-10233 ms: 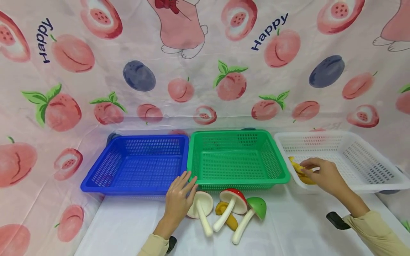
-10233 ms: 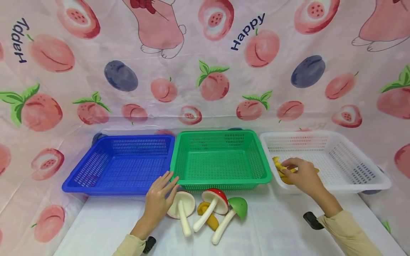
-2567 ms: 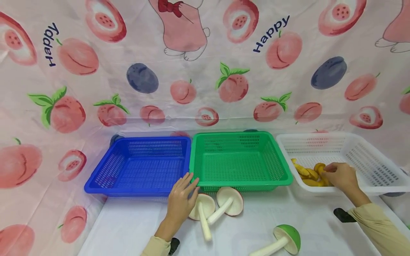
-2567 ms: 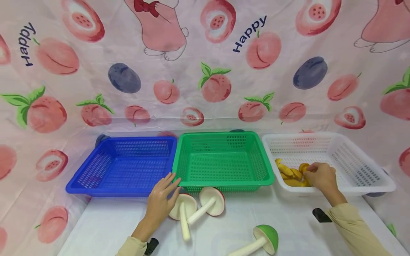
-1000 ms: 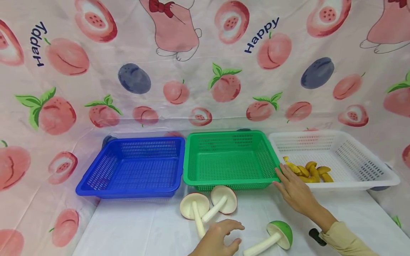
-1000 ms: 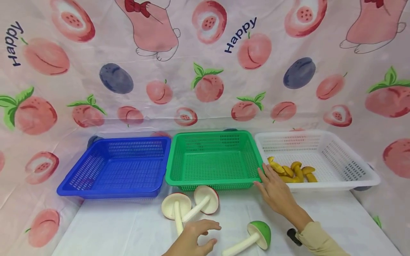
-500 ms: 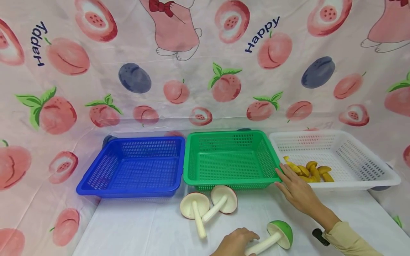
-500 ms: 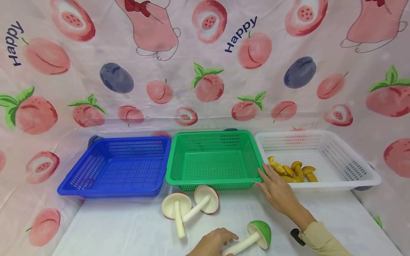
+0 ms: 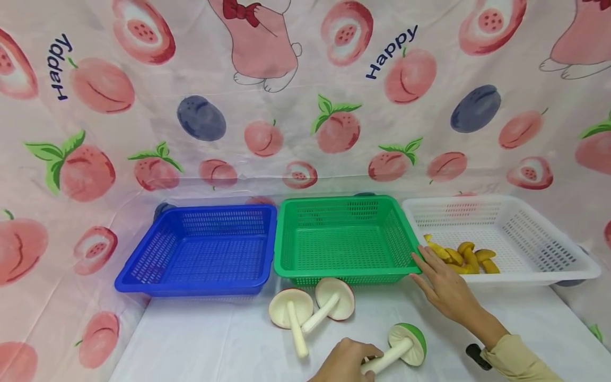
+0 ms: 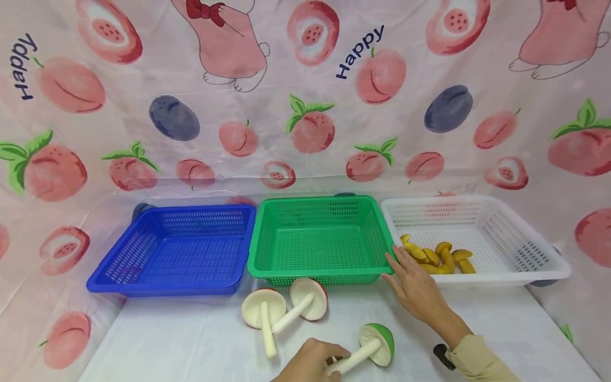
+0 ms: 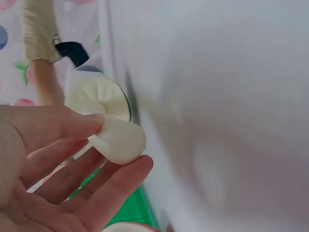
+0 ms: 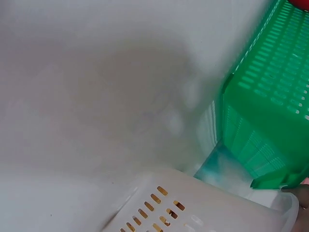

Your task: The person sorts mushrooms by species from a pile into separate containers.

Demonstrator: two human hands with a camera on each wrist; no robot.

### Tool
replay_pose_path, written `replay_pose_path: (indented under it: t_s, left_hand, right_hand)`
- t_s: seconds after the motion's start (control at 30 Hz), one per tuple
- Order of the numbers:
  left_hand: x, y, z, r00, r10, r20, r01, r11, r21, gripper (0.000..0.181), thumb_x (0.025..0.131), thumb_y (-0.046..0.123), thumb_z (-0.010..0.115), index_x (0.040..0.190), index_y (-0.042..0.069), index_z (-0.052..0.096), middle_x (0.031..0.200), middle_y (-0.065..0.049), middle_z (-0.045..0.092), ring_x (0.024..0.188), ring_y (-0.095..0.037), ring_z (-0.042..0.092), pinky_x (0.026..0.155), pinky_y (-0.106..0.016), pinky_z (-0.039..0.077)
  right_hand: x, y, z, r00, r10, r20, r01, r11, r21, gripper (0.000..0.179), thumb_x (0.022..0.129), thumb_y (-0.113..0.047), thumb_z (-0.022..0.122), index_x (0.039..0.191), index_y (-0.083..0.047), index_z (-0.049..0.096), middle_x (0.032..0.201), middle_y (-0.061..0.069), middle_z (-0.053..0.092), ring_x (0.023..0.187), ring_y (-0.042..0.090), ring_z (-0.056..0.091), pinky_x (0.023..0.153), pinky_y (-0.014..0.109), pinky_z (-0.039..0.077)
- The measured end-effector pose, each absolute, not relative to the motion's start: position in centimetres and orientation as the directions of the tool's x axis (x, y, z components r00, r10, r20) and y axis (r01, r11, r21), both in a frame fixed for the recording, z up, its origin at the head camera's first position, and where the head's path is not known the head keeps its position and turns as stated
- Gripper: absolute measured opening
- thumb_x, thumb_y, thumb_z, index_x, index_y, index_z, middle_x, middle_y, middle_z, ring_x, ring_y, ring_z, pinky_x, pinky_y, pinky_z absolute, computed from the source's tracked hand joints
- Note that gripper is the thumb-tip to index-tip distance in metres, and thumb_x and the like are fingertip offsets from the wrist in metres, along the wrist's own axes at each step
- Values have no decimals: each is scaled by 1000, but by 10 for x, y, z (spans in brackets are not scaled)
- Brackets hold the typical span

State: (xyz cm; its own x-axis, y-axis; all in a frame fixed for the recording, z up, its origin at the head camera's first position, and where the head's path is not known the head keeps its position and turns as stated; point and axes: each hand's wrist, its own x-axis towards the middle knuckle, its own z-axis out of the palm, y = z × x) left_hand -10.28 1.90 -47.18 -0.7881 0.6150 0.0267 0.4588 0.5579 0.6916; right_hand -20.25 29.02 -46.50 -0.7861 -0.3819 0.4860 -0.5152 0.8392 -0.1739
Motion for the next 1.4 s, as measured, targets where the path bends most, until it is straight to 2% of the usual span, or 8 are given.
replay_pose_path:
  t_s: [0.13, 0.27, 0.37, 0.57, 0.77, 1.0, 1.2, 1.4]
  left_hand:
    - [-103, 9, -464, -780, 618, 97, 497, 518, 696, 31, 73, -4, 71, 101, 9, 74, 79, 9, 69, 66, 8, 53, 58, -6, 41]
    - [-104, -1, -461, -751, 614, 243, 599, 478, 643, 33, 72, -3, 72, 102, 10, 74, 80, 10, 68, 69, 9, 53, 59, -3, 39]
    - [-105, -7, -457, -759, 582, 291, 608, 473, 638, 35, 70, -3, 73, 102, 11, 74, 80, 9, 68, 70, 8, 53, 60, -3, 39]
    - [-110, -20, -443, -803, 525, 284, 549, 462, 696, 36, 71, -6, 71, 102, 10, 74, 80, 7, 68, 70, 5, 53, 58, -5, 42]
    - [-120, -30, -427, -822, 501, 271, 512, 442, 736, 36, 72, -10, 69, 102, 8, 74, 89, 2, 71, 72, 1, 60, 56, -8, 45]
    - [-133, -42, -415, -818, 473, 326, 543, 452, 708, 35, 72, -11, 69, 101, 7, 74, 89, -2, 71, 70, -1, 59, 59, -11, 49]
    - [-149, -51, -402, -790, 464, 402, 603, 469, 645, 36, 72, -11, 69, 102, 7, 74, 88, -5, 72, 64, -3, 56, 52, -12, 46]
    - [-165, -59, -390, -788, 459, 410, 610, 488, 625, 33, 74, -12, 68, 102, 5, 74, 90, -7, 72, 60, -5, 51, 49, -13, 43]
  right_hand:
    - [-202, 292, -465, -786, -379, 488, -511, 843, -168, 53, 89, -21, 66, 133, 5, 51, 142, 26, 40, 132, 41, 34, 90, 58, 42]
    - [-202, 293, -466, -785, -378, 490, -509, 845, -163, 53, 91, -23, 64, 133, 5, 50, 142, 25, 40, 133, 41, 34, 94, 56, 40]
    - [-202, 294, -467, -784, -378, 493, -509, 845, -162, 52, 91, -24, 63, 133, 5, 50, 142, 25, 40, 133, 40, 34, 95, 55, 40]
    - [-202, 293, -468, -780, -370, 504, -509, 844, -167, 51, 90, -23, 65, 132, 4, 52, 141, 24, 42, 132, 40, 35, 91, 57, 42]
    - [-202, 293, -469, -785, -363, 502, -500, 849, -168, 52, 91, -25, 64, 132, 3, 52, 142, 24, 42, 133, 38, 34, 90, 58, 42]
    - [-201, 291, -469, -785, -360, 504, -495, 854, -161, 52, 89, -23, 66, 133, 2, 52, 142, 23, 42, 134, 37, 35, 90, 57, 42]
    - [-202, 290, -470, -784, -350, 513, -488, 858, -161, 51, 90, -26, 64, 132, 2, 53, 142, 22, 42, 133, 37, 36, 92, 56, 42]
    - [-203, 289, -472, -782, -346, 519, -484, 861, -156, 52, 88, -23, 67, 132, 2, 53, 142, 22, 42, 134, 36, 35, 97, 54, 40]
